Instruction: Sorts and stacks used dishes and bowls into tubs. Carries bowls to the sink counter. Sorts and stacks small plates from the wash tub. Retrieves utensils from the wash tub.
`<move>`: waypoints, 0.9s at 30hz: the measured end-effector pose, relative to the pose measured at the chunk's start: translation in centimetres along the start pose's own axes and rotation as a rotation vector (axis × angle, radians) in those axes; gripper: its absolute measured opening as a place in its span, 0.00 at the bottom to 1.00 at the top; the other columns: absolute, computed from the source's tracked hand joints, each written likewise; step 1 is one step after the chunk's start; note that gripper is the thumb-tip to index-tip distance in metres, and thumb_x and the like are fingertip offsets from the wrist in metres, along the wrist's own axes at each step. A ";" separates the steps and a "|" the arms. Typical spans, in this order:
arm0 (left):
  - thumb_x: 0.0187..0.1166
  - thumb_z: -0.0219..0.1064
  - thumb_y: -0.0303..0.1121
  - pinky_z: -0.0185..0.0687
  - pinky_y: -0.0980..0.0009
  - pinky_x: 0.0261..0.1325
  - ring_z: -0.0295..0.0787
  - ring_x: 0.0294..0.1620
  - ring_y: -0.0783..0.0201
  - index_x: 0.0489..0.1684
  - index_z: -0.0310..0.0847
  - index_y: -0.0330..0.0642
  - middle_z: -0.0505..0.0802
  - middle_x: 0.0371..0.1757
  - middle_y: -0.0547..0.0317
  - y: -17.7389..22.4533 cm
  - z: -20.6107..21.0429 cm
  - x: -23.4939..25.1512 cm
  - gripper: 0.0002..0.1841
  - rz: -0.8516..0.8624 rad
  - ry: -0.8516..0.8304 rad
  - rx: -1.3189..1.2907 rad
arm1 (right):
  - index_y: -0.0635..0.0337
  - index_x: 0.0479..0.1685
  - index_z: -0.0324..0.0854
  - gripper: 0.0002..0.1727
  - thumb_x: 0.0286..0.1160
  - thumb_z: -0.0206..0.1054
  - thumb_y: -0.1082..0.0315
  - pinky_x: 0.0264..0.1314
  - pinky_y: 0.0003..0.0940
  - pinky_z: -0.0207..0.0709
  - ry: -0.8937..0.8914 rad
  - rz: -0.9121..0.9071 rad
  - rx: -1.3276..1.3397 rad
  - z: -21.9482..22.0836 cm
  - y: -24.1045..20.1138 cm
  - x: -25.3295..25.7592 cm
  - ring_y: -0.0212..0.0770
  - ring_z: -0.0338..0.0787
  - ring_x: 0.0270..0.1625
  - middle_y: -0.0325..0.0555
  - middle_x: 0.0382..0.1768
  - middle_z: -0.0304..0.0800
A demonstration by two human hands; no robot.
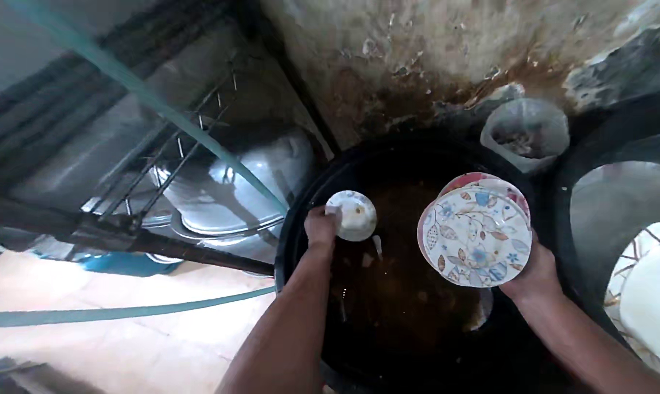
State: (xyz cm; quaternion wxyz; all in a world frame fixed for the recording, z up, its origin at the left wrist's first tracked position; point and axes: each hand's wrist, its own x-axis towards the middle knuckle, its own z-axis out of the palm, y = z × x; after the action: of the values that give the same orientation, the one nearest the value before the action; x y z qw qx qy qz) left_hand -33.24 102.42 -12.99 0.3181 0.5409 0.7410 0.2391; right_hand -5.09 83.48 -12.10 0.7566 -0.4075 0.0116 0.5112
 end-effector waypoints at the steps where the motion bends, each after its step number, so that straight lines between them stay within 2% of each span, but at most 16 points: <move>1: 0.82 0.66 0.32 0.75 0.35 0.71 0.83 0.68 0.34 0.69 0.80 0.31 0.86 0.65 0.28 -0.3 1.0 -0.1 0.20 -0.053 -0.026 0.066 | 0.45 0.66 0.76 0.24 0.95 0.37 0.47 0.56 0.43 0.89 -0.008 0.007 0.009 0.0 0.0 0.0 0.36 0.92 0.55 0.38 0.52 0.91; 3: 0.86 0.64 0.36 0.72 0.34 0.75 0.79 0.74 0.31 0.73 0.78 0.31 0.84 0.70 0.27 -0.5 3.3 -0.6 0.22 -0.133 -0.132 0.212 | 0.44 0.66 0.76 0.26 0.94 0.35 0.45 0.57 0.43 0.88 -0.024 0.017 0.010 0.1 -0.1 0.0 0.36 0.91 0.56 0.38 0.52 0.91; 5: 0.88 0.63 0.41 0.72 0.34 0.75 0.80 0.73 0.33 0.71 0.79 0.33 0.85 0.69 0.28 -0.7 4.6 -1.2 0.22 -0.117 -0.169 0.164 | 0.44 0.66 0.77 0.26 0.94 0.36 0.45 0.57 0.43 0.89 -0.010 0.018 0.019 0.2 0.0 0.0 0.36 0.92 0.57 0.38 0.53 0.91; 8: 0.85 0.64 0.35 0.78 0.40 0.72 0.84 0.69 0.41 0.70 0.80 0.37 0.87 0.66 0.36 -0.1 3.9 -1.2 0.19 0.092 -0.049 -0.026 | 0.45 0.69 0.75 0.23 0.94 0.39 0.48 0.60 0.47 0.87 0.018 0.006 0.017 0.0 0.2 0.3 0.38 0.90 0.59 0.39 0.55 0.90; 10: 0.87 0.62 0.34 0.75 0.47 0.76 0.82 0.72 0.46 0.72 0.78 0.35 0.85 0.70 0.37 2.2 1.3 -2.0 0.19 0.301 0.027 -0.036 | 0.45 0.72 0.73 0.22 0.95 0.39 0.49 0.63 0.48 0.86 0.009 -0.001 0.015 -0.1 0.2 0.3 0.39 0.89 0.61 0.40 0.58 0.89; 12: 0.88 0.61 0.33 0.76 0.54 0.77 0.83 0.71 0.52 0.71 0.78 0.34 0.86 0.69 0.39 4.4 -1.2 -3.1 0.18 0.479 0.122 -0.070 | 0.45 0.70 0.74 0.22 0.95 0.40 0.49 0.61 0.47 0.87 0.020 -0.015 0.000 -0.1 0.3 0.4 0.38 0.90 0.60 0.39 0.56 0.90; 15: 0.88 0.60 0.32 0.86 0.69 0.65 0.88 0.59 0.70 0.70 0.78 0.38 0.89 0.60 0.56 7.4 -2.7 -6.0 0.16 0.501 0.118 -0.396 | 0.45 0.72 0.73 0.21 0.95 0.41 0.52 0.60 0.45 0.87 0.031 -0.031 -0.078 -0.3 0.4 0.4 0.37 0.90 0.59 0.39 0.56 0.90; 17: 0.86 0.61 0.27 0.90 0.66 0.58 0.91 0.53 0.68 0.67 0.79 0.36 0.91 0.55 0.56 9.1 -2.1 -8.5 0.15 0.417 -0.035 -0.578 | 0.46 0.73 0.72 0.19 0.94 0.43 0.54 0.59 0.45 0.87 0.074 -0.037 -0.139 -0.1 0.4 0.3 0.37 0.90 0.58 0.39 0.56 0.89; 19: 0.86 0.61 0.28 0.90 0.63 0.57 0.91 0.53 0.64 0.68 0.80 0.37 0.92 0.55 0.53 9.8 -0.4 -10.5 0.15 0.291 -0.231 -0.585 | 0.46 0.74 0.70 0.20 0.95 0.43 0.54 0.59 0.46 0.86 0.106 -0.023 -0.145 0.2 0.3 0.1 0.37 0.89 0.59 0.39 0.57 0.88; 20: 0.89 0.59 0.32 0.89 0.62 0.60 0.91 0.55 0.64 0.69 0.81 0.38 0.92 0.57 0.53 9.7 0.5 -11.0 0.16 0.256 -0.322 -0.560 | 0.45 0.74 0.70 0.20 0.95 0.42 0.53 0.60 0.46 0.86 0.101 -0.014 -0.121 0.3 0.2 0.2 0.37 0.89 0.59 0.38 0.57 0.88; 22: 0.95 0.49 0.45 0.83 0.61 0.70 0.87 0.65 0.66 0.73 0.81 0.42 0.90 0.66 0.56 8.9 2.2 -10.7 0.23 0.225 -0.444 -0.502 | 0.43 0.74 0.71 0.21 0.94 0.41 0.51 0.62 0.48 0.86 0.070 -0.012 -0.073 0.3 0.2 0.2 0.38 0.89 0.61 0.38 0.59 0.88; 23: 0.95 0.42 0.51 0.79 0.60 0.74 0.84 0.71 0.66 0.76 0.80 0.45 0.88 0.72 0.58 8.3 3.0 -10.2 0.28 0.213 -0.464 -0.466 | 0.43 0.74 0.71 0.22 0.95 0.40 0.50 0.64 0.49 0.85 0.061 -0.015 -0.055 0.2 0.2 0.2 0.39 0.89 0.63 0.39 0.60 0.88; 24: 0.95 0.41 0.52 0.79 0.58 0.73 0.84 0.70 0.64 0.76 0.80 0.45 0.88 0.72 0.57 7.5 4.2 -9.6 0.29 0.191 -0.438 -0.444 | 0.44 0.74 0.72 0.23 0.95 0.40 0.48 0.64 0.49 0.85 0.062 -0.015 -0.033 0.1 0.2 0.2 0.40 0.89 0.63 0.39 0.60 0.89; 25: 0.96 0.42 0.49 0.78 0.55 0.73 0.83 0.71 0.60 0.76 0.79 0.44 0.87 0.72 0.53 6.5 5.5 -9.3 0.27 0.194 -0.419 -0.391 | 0.44 0.73 0.73 0.24 0.94 0.40 0.47 0.63 0.49 0.85 0.063 -0.005 -0.008 0.0 0.2 0.2 0.40 0.89 0.62 0.40 0.59 0.89; 26: 0.95 0.47 0.42 0.76 0.53 0.76 0.81 0.74 0.56 0.78 0.77 0.41 0.85 0.74 0.48 5.5 6.8 -9.4 0.23 0.235 -0.429 -0.290 | 0.43 0.71 0.75 0.25 0.94 0.38 0.45 0.61 0.48 0.87 0.049 0.013 0.018 0.0 0.2 0.1 0.39 0.90 0.61 0.39 0.58 0.90; 27: 0.92 0.55 0.35 0.78 0.53 0.76 0.83 0.73 0.53 0.76 0.78 0.38 0.86 0.71 0.43 4.7 8.2 -10.2 0.20 0.286 -0.451 -0.159 | 0.42 0.69 0.76 0.26 0.94 0.36 0.44 0.60 0.46 0.88 0.015 0.026 0.038 -0.2 0.1 0.1 0.37 0.91 0.59 0.37 0.56 0.91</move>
State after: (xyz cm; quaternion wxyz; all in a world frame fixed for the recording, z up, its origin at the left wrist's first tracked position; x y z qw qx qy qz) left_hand -22.02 94.16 -13.14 0.4797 0.6528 0.5465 0.2122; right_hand -5.07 83.40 -12.35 0.7575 -0.3965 0.0324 0.5176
